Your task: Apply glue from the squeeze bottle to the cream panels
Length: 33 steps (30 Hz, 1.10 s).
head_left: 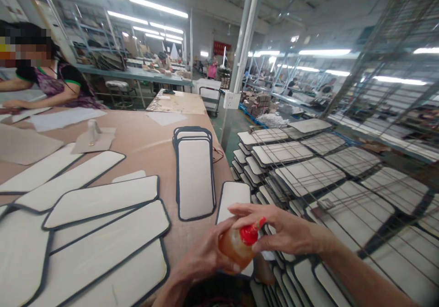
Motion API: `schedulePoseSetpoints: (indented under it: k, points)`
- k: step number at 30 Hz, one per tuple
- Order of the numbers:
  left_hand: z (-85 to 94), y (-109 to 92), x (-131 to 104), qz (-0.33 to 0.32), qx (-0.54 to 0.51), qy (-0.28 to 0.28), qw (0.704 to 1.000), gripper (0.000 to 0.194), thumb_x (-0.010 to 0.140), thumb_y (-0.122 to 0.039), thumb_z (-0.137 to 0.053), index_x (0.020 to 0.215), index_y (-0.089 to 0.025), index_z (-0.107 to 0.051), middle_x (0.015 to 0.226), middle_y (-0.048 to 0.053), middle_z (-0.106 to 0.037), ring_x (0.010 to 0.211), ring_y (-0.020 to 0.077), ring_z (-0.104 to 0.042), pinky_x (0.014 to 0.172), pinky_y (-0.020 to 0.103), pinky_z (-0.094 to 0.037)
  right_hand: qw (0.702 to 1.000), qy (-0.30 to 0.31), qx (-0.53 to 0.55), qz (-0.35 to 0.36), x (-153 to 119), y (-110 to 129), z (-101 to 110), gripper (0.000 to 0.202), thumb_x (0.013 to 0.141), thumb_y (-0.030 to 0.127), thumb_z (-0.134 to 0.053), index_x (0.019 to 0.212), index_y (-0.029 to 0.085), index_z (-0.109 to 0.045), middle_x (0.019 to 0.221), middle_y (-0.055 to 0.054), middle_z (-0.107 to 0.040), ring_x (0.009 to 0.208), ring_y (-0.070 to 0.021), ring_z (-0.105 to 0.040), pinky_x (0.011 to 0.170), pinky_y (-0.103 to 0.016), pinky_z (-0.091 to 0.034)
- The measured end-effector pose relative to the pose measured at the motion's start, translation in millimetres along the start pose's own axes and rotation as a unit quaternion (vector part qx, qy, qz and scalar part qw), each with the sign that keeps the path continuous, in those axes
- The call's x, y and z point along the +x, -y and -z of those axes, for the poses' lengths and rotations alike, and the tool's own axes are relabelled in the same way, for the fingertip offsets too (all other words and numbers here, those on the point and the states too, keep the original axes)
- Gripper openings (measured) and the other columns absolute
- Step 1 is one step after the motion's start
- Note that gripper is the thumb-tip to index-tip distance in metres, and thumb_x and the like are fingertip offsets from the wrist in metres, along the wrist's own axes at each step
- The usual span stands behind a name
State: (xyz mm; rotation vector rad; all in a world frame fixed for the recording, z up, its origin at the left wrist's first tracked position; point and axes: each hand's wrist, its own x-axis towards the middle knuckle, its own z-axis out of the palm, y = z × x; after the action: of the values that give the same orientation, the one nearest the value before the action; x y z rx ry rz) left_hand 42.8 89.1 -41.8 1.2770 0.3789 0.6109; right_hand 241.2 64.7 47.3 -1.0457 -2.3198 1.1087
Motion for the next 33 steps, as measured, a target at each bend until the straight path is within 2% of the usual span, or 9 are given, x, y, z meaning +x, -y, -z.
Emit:
schedulePoseSetpoints:
  k: [5, 11, 14, 17, 22, 25, 28, 30, 33]
  points:
    - [3.6, 5.1, -0.9, -0.006, -0.019, 0.006, 1.000, 0.067, 0.052, -0.016, -0.079, 0.116, -0.022, -0.060, 0.109, 0.003, -0.064, 0.095, 0.0226, -0.057, 0.080, 0.029, -0.046, 1.000, -0.019, 0.020, -0.010, 3.2, -3.6, -11.2, 0.035, 0.081, 0.026, -0.062, 0.116, 0.024, -0.060, 0.133, -0.008, -0.051, 0.122, -0.0205, -0.046, 0.104, -0.037, -0.031]
    - [0.9, 22.6, 12.1, -0.031, 0.085, -0.205, 0.974, 0.079, 0.049, -0.005, -0.071, 0.124, -0.018, -0.052, 0.127, 0.008, -0.055, 0.115, 0.0287, -0.049, 0.097, 0.036, -0.038, 0.965, -0.257, -0.039, -0.041, 20.8, -22.3, -32.4, 0.025, 0.070, 0.028, -0.072, 0.094, 0.021, -0.067, 0.118, -0.010, -0.062, 0.112, -0.0276, -0.054, 0.102, -0.048, -0.032]
    - [-0.1, 37.6, 30.7, -0.080, 0.137, -0.319, 0.934, 0.074, 0.058, -0.006, -0.064, 0.128, -0.016, -0.045, 0.133, 0.012, -0.049, 0.117, 0.0281, -0.048, 0.097, 0.039, -0.039, 0.927, -0.364, -0.046, -0.070, 41.1, -35.2, -44.3, 0.024, 0.069, 0.025, -0.070, 0.092, 0.021, -0.065, 0.113, -0.009, -0.064, 0.109, -0.0271, -0.055, 0.102, -0.048, -0.033]
    - [12.1, 52.2, 48.1, -0.149, 0.251, -0.413, 0.863, 0.058, 0.072, -0.009, -0.055, 0.128, -0.015, -0.044, 0.130, 0.014, -0.051, 0.118, 0.0265, -0.047, 0.100, 0.043, -0.035, 0.895, -0.434, -0.046, -0.092, 62.8, -48.1, -56.8, 0.025, 0.076, 0.025, -0.060, 0.100, 0.018, -0.061, 0.116, -0.013, -0.061, 0.112, -0.0268, -0.052, 0.103, -0.049, -0.031]
    - [36.0, 63.1, 53.9, -0.193, 0.405, -0.418, 0.790, 0.058, 0.075, -0.001, -0.046, 0.129, -0.021, -0.042, 0.122, 0.010, -0.057, 0.116, 0.0252, -0.048, 0.097, 0.046, -0.034, 0.897, -0.432, 0.002, -0.092, 72.6, -64.1, -68.6, 0.031, 0.079, 0.029, -0.058, 0.107, 0.017, -0.058, 0.133, -0.015, -0.048, 0.122, -0.0250, -0.046, 0.105, -0.045, -0.033]
    - [34.1, 63.3, 48.8, -0.209, 0.411, -0.396, 0.794, 0.062, 0.074, 0.000, -0.046, 0.130, -0.025, -0.042, 0.125, 0.009, -0.056, 0.118, 0.0247, -0.046, 0.098, 0.046, -0.034, 0.913, -0.395, 0.061, -0.080, 59.9, -57.8, -62.8, 0.036, 0.077, 0.032, -0.062, 0.111, 0.019, -0.057, 0.141, -0.014, -0.038, 0.128, -0.0250, -0.038, 0.106, -0.044, -0.032]
    - [35.6, 61.1, 41.2, -0.204, 0.362, -0.381, 0.826, 0.062, 0.071, 0.001, -0.046, 0.128, -0.027, -0.046, 0.124, 0.008, -0.057, 0.119, 0.0250, -0.046, 0.100, 0.046, -0.032, 0.911, -0.378, 0.156, -0.051, 37.0, -28.9, -39.7, 0.061, 0.077, 0.031, -0.065, 0.131, 0.027, -0.039, 0.145, -0.011, -0.033, 0.133, -0.0243, -0.030, 0.107, -0.048, -0.028]
    - [44.6, 58.2, 33.7, -0.165, 0.288, -0.395, 0.857, 0.059, 0.071, -0.005, -0.052, 0.126, -0.024, -0.048, 0.124, 0.009, -0.056, 0.118, 0.0264, -0.048, 0.101, 0.045, -0.033, 0.908, -0.376, 0.185, -0.002, 19.4, -4.9, -16.8, 0.072, 0.079, 0.031, -0.064, 0.139, 0.035, -0.023, 0.147, -0.007, -0.030, 0.133, -0.0240, -0.028, 0.105, -0.049, -0.031]
    - [59.6, 49.6, 20.9, -0.077, 0.143, -0.400, 0.902, 0.065, 0.064, -0.016, -0.066, 0.126, -0.017, -0.046, 0.128, 0.012, -0.052, 0.117, 0.0290, -0.047, 0.099, 0.042, -0.036, 0.904, -0.408, 0.118, 0.041, 3.1, 11.7, 9.7, 0.074, 0.078, 0.035, -0.065, 0.139, 0.034, -0.025, 0.146, -0.006, -0.031, 0.134, -0.0248, -0.027, 0.108, -0.045, -0.028]
